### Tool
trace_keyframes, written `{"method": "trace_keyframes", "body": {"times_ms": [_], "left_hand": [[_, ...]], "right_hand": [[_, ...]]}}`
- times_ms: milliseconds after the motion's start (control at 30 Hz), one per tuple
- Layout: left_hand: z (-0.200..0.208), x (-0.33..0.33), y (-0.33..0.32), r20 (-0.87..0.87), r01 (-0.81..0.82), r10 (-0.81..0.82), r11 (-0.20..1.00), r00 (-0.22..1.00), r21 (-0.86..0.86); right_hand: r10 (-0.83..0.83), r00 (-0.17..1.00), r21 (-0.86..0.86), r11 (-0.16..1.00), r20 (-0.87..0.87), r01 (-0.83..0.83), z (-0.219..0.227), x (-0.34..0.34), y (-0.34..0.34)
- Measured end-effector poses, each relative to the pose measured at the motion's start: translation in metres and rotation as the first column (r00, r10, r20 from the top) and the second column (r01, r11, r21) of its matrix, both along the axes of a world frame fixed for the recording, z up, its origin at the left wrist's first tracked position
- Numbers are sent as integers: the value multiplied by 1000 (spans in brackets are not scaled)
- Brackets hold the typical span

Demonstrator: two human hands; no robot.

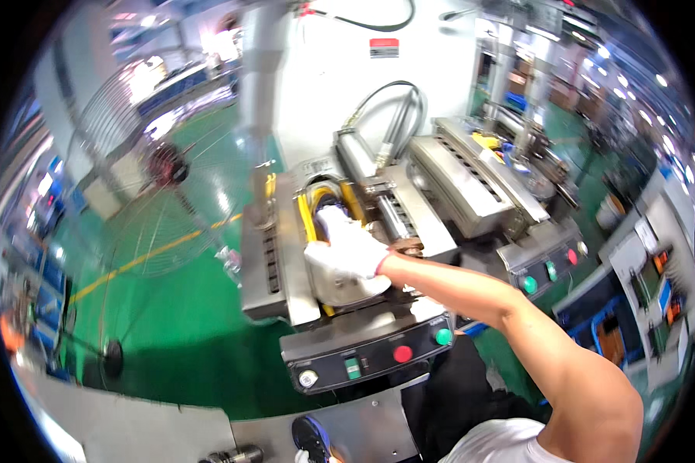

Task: The person places blue and orange shoes one by one into a heat-shaping machine and then places them on a conveyor belt.

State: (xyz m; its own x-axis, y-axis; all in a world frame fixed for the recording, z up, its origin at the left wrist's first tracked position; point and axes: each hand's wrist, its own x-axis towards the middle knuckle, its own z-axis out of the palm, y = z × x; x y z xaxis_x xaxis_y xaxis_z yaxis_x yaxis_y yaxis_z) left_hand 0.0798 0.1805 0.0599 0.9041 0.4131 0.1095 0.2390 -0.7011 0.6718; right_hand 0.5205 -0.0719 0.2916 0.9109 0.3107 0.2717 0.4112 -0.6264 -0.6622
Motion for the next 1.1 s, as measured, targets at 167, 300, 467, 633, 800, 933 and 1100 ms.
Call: {"method": "trace_keyframes", "body": {"times_ms": [167,300,467,633,800,933,1100], "left_hand": [[-39,-1,6,167,-79,40,969,985,234],[27,7,-12,-255,-25,53,994,965,110],[96,27,-98,-151,273,-326,916,933,-293],[133,72,-251,141,697,-697,636,703,-331],[178,90,-463,242,623,-669,413,703,-665],[217,77,-593,464,935,-851,81,246,-346],[246,53,-655,540,878,-797,-434,-270,-202]], "right_hand": [[247,876,-110,969,414,-221,-85,-199,-84],[175,776,-593,749,606,295,-229,-209,-138],[160,985,82,983,67,-165,-142,-268,-158],[54,984,353,936,-170,10,-144,-416,-247],[-499,860,-172,861,-105,478,-97,-473,-299],[-841,490,268,539,232,798,-27,-466,-413],[-917,-37,521,193,398,831,-51,-462,-616]]}}
